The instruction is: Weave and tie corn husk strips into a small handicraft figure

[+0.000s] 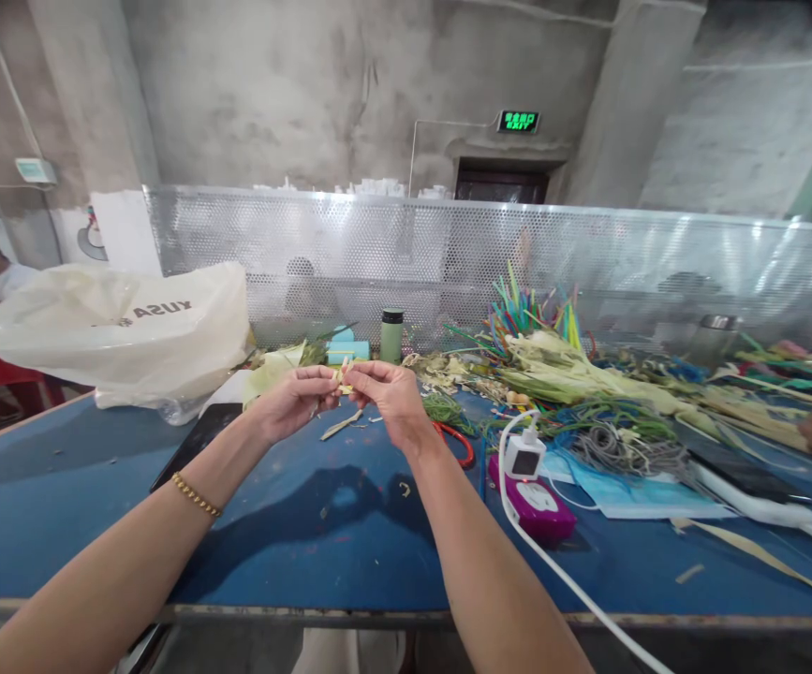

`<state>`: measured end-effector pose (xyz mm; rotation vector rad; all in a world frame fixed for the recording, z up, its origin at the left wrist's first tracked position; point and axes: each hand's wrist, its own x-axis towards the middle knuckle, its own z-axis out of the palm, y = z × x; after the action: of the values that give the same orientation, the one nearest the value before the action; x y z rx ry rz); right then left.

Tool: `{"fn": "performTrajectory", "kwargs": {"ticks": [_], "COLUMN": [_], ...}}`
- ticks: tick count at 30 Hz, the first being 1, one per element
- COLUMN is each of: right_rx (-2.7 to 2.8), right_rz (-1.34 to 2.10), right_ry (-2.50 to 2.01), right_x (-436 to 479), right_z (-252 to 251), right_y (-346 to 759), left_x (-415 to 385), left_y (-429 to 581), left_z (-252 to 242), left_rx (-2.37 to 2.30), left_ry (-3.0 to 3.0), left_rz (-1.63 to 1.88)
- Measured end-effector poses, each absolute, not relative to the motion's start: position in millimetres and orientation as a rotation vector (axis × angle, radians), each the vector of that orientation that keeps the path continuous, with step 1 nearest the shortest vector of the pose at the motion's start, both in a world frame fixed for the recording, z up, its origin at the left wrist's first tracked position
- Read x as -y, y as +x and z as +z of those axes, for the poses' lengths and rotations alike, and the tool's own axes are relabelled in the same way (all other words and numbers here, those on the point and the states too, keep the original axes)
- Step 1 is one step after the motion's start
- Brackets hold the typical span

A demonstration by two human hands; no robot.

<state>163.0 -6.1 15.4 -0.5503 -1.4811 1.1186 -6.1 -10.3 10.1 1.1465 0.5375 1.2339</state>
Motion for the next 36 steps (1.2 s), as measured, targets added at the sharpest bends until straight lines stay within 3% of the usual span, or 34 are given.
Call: {"fn": "performTrajectory", "kwargs": {"ticks": [21, 28, 36], "right_rx": [1.558, 1.483, 1.699], "right_rz": [0.686, 0.693, 0.412], "right_ry": [-0.667, -0.681, -0.780], "right_x": [8.3, 5.6, 6.6], "right_z": [14.5, 9.0, 12.3], "right_y": [155.1, 149.7, 155.3], "left_x": [10.0, 11.8, 13.5], "left_y": [2.0, 4.1, 5.7], "left_z": [6.2, 6.6, 7.2], "left_rx": [-0.605, -0.627, -0.633], "left_ry": [1.164, 1.150, 1.154], "left_rz": [1.326, 1.307, 1.338]}}
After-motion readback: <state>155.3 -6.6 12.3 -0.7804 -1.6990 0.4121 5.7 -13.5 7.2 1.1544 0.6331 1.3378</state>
